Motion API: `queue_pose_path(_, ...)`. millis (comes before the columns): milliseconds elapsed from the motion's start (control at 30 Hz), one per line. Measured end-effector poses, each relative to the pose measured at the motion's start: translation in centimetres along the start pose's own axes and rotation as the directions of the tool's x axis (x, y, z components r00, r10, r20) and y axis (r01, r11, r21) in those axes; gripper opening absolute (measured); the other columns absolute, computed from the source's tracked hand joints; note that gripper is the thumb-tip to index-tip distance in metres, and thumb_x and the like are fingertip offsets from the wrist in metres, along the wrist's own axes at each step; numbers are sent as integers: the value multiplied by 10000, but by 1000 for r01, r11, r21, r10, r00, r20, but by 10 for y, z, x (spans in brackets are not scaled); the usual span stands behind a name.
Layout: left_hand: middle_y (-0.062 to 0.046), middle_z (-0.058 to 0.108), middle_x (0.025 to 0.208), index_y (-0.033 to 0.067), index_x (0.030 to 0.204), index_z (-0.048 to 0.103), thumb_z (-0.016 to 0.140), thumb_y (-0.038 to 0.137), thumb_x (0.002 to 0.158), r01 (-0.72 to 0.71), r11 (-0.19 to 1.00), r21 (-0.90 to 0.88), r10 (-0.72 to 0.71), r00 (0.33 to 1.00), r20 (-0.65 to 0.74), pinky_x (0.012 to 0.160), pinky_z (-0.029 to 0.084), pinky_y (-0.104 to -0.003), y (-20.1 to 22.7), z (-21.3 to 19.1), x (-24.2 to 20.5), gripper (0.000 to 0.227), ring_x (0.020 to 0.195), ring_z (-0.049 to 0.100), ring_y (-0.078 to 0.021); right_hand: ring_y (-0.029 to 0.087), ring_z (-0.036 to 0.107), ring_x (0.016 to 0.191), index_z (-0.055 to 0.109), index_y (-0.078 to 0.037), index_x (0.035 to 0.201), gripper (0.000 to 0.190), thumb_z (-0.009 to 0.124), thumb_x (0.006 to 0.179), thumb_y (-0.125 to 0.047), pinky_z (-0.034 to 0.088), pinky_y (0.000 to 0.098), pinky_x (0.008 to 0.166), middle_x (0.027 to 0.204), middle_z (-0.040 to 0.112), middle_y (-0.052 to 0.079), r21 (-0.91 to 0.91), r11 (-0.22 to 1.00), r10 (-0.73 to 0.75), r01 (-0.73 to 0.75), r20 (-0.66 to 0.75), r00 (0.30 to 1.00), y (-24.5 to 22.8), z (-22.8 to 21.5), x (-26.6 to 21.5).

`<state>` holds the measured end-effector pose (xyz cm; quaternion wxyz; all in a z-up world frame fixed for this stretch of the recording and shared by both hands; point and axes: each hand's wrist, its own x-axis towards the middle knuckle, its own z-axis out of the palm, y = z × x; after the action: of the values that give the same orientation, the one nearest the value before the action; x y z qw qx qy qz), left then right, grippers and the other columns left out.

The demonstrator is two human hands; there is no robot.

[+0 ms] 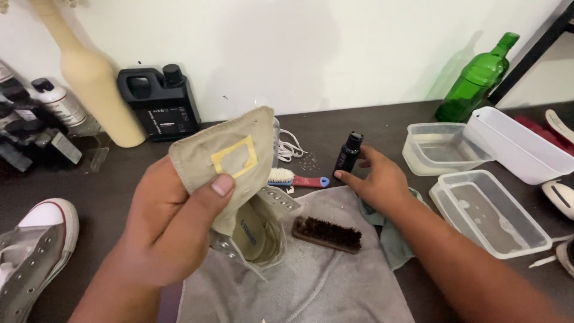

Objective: The person scrubs the inside of a gray canvas shoe with a cloth, then applies a dark liquid from a small bottle onto a brush and scrubs the shoe's interior. The person continues to scrub the shoe's interior with the brush.

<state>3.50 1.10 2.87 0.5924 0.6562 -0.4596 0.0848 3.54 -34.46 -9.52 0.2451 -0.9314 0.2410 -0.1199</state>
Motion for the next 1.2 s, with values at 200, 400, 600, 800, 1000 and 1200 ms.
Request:
queue_pose_path(200, -7, 506, 865, 77, 862, 538, 444, 178, 1073, -125, 990, 70, 121, 991, 55, 753, 438, -325, 3, 2, 3, 252, 775, 499, -166, 201, 735, 1157, 691, -207, 1285, 515, 798, 842, -447, 534, 408, 933, 1199, 798, 16, 88, 996, -31, 33, -30, 999, 9, 6, 13)
queue_pose_path(400, -96, 676, 1111, -17, 1174, 669, 445, 181, 1049, -125, 984, 126, 118, 991, 57, 912, 526, -350, 6, 2, 4, 324, 972, 672, -223, 186, 715, 1128, 660, -184, 1268, 451, 798, 855, -301, 532, 356, 1027, 1217, 773, -6, 288, 939, -161, 187, -114, 980, 3, -2, -7)
queue_pose_path(600, -68, 734, 1087, -59, 1297, 659, 462, 231, 1057, -57, 995, 83, 55, 998, 21, 897, 564, -325, -2, 1, 1, 424, 956, 703, -181, 121, 745, 971, 690, -202, 1319, 456, 773, 876, -134, 649, 269, 938, 1286, 748, 39, 377, 867, -265, 326, -205, 942, -4, -6, -51)
queue_pose_path(800, -91, 723, 1178, -75, 1311, 652, 486, 170, 1050, -35, 999, 23, 35, 999, -27, 956, 565, -332, -5, 2, -2, 394, 1050, 699, -193, 337, 629, 1365, 656, -172, 1405, 618, 800, 811, -78, 482, 470, 1145, 1439, 665, 141, 9, 746, -637, 666, -283, 717, 39, 10, -60)
queue_pose_path(1000, -114, 737, 1199, -80, 1294, 664, 481, 161, 1030, -3, 995, 96, 7, 999, -33, 998, 555, -343, -3, 1, -1, 402, 1090, 705, -212, 233, 663, 1287, 667, -163, 1384, 588, 770, 820, -29, 668, 319, 915, 1387, 665, 118, 135, 787, -565, 602, -232, 791, 34, -28, -73)
queue_pose_path(1200, -110, 747, 1203, -63, 1224, 707, 512, 170, 992, 81, 985, 154, -70, 994, -81, 995, 542, -340, -1, 2, -4, 382, 1094, 707, -206, 326, 640, 1306, 669, -132, 1358, 511, 751, 867, -17, 513, 481, 1146, 1374, 663, 125, -138, 588, -800, 797, -244, 548, 56, -38, -61)
